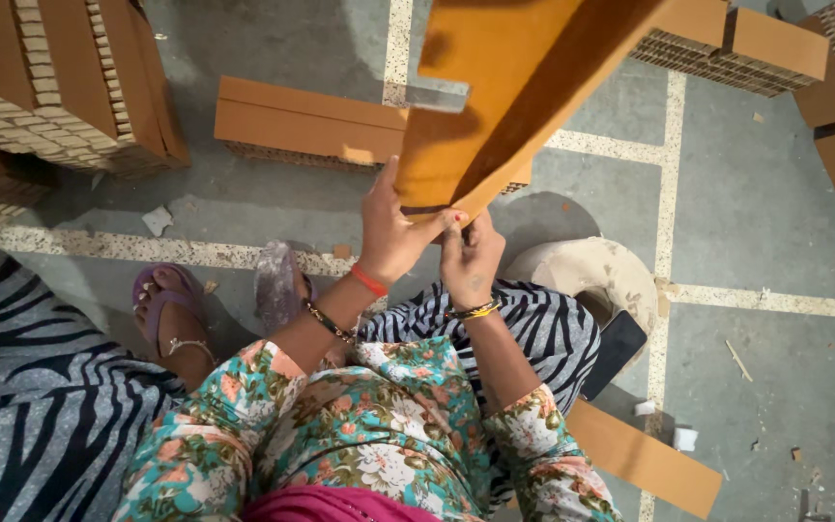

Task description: The person sits on the floor and folds flat cardboard pieces into rectangular boxes. They align the edges, press the flaps to secure the shape, and place the finished boxes on the floor.

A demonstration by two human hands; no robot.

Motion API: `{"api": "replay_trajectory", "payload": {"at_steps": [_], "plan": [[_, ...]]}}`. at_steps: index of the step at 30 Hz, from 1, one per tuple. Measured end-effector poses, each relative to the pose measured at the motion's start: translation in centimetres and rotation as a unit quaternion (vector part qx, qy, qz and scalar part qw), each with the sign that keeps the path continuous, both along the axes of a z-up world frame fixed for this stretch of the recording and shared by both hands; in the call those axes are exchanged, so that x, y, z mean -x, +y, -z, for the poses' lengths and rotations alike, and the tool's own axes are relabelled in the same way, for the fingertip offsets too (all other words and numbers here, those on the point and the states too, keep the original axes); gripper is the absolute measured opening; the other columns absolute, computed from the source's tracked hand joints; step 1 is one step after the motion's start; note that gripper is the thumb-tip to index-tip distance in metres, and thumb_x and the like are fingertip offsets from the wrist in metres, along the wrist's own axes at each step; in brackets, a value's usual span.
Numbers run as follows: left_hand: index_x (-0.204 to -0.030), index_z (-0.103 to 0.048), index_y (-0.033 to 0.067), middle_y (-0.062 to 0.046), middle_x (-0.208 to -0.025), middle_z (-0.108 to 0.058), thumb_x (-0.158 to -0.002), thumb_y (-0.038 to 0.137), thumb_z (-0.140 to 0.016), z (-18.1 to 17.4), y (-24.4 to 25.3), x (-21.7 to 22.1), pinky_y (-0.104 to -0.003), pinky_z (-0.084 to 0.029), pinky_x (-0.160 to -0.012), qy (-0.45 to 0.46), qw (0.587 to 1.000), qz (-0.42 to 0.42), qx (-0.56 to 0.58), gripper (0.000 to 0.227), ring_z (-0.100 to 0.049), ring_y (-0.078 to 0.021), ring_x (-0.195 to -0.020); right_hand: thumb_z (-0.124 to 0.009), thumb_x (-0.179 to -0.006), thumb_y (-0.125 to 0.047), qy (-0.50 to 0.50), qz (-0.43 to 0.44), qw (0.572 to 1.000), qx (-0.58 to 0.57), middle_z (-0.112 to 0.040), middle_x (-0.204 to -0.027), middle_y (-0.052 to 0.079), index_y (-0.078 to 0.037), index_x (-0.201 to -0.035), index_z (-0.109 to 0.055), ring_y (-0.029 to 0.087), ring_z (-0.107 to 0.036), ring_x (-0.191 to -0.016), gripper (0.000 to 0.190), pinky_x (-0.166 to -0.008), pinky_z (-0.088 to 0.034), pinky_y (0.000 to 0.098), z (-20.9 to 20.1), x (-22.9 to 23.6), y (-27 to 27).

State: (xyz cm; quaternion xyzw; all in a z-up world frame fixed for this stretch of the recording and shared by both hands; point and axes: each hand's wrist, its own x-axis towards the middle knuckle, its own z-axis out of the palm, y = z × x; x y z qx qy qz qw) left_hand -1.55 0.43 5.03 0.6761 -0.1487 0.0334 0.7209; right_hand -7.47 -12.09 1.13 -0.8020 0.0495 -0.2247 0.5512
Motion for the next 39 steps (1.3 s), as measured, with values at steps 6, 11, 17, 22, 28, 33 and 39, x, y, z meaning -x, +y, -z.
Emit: {"api": "replay_trajectory", "payload": {"at_steps": [6, 11, 17, 22, 28, 33, 39], "plan": [[-0.135, -0.048, -0.0035, -0.014, -0.124, -0.071, -0.081, 0.011, -0.089, -0.1, 0.5, -1.1, -0.035, -0.059, -0.096, -0.037, 0.998, 0.036, 0.019, 0.069, -0.072, -0.0214, -0.113, -0.059, -0.1, 0.002, 0.071, -0.154, 0.979, -0.112, -0.068, -0.103, 0.004, 0.002, -0.123, -0.058, 0.005, -0.064, -0.092, 0.023, -0.081, -0.055, 0.0225, -0.4, -0.6, -3.7], [-0.127, -0.051, -0.0017, -0.013, -0.119, -0.072, -0.077, 0.016, -0.094, -1.4, 1.4, -1.9, -0.034, -0.06, -0.095, -0.016, 0.998, 0.054, -0.008, 0.068, -0.074, -0.0207, -0.111, -0.067, -0.097, 0.003, 0.141, -0.196, 0.97, 0.01, -0.071, -0.097, 0.006, -0.001, -0.124, -0.061, 0.007, -0.063, -0.087, 0.028, -0.078, -0.054, 0.0256, -0.7, -0.3, -5.0], [-0.131, -0.052, -0.0058, -0.014, -0.12, -0.072, -0.081, 0.015, -0.091, -2.1, 1.1, -1.2, -0.034, -0.06, -0.096, -0.024, 1.0, 0.009, 0.006, 0.067, -0.073, -0.0208, -0.111, -0.069, -0.09, 0.005, 0.042, -0.157, 0.978, 0.13, -0.073, -0.11, 0.015, -0.002, -0.125, -0.061, 0.024, -0.072, -0.101, 0.036, -0.088, -0.055, 0.0322, -2.9, -0.4, -3.0], [-0.132, -0.049, -0.0033, -0.012, -0.12, -0.074, -0.084, 0.017, -0.086, -1.9, 0.2, -0.1, -0.035, -0.062, -0.095, 0.066, 0.994, 0.01, 0.083, 0.064, -0.076, -0.0196, -0.111, -0.062, -0.091, 0.003, 0.113, -0.027, 0.989, 0.094, -0.073, -0.107, 0.017, -0.004, -0.127, -0.061, 0.031, -0.07, -0.088, 0.036, -0.079, -0.054, 0.0349, -2.7, -0.3, -0.6], [-0.126, -0.043, 0.0021, -0.012, -0.115, -0.067, -0.077, 0.015, -0.094, -1.7, 1.4, -2.1, -0.038, -0.059, -0.091, -0.064, 0.996, -0.029, -0.054, 0.072, -0.072, -0.0217, -0.107, -0.067, -0.09, 0.001, 0.054, -0.12, 0.986, 0.102, -0.073, -0.117, 0.018, -0.002, -0.123, -0.065, 0.024, -0.073, -0.111, 0.034, -0.098, -0.055, 0.0351, -0.9, -0.6, -1.8], [-0.136, -0.033, 0.0043, -0.014, -0.127, -0.056, -0.079, 0.01, -0.092, -0.5, 2.8, -3.6, -0.037, -0.056, -0.099, -0.025, 0.998, 0.058, 0.014, 0.082, -0.062, -0.0238, -0.118, -0.05, -0.108, -0.002, 0.008, -0.154, 0.988, -0.016, -0.072, -0.134, 0.013, -0.005, -0.138, -0.067, 0.024, -0.067, -0.122, 0.034, -0.114, -0.053, 0.0379, -1.1, -1.1, -6.3], [-0.135, -0.033, 0.0038, -0.012, -0.124, -0.058, -0.067, 0.017, -0.09, 1.5, 5.4, -4.5, -0.036, -0.052, -0.096, 0.213, 0.954, 0.201, -0.066, 0.09, -0.06, -0.0209, -0.116, -0.08, -0.087, -0.009, -0.049, 0.091, 0.968, 0.228, -0.038, -0.162, 0.022, -0.004, -0.158, -0.033, 0.036, -0.039, -0.15, 0.085, -0.122, -0.034, 0.05, -3.6, -2.2, -7.9]]}}
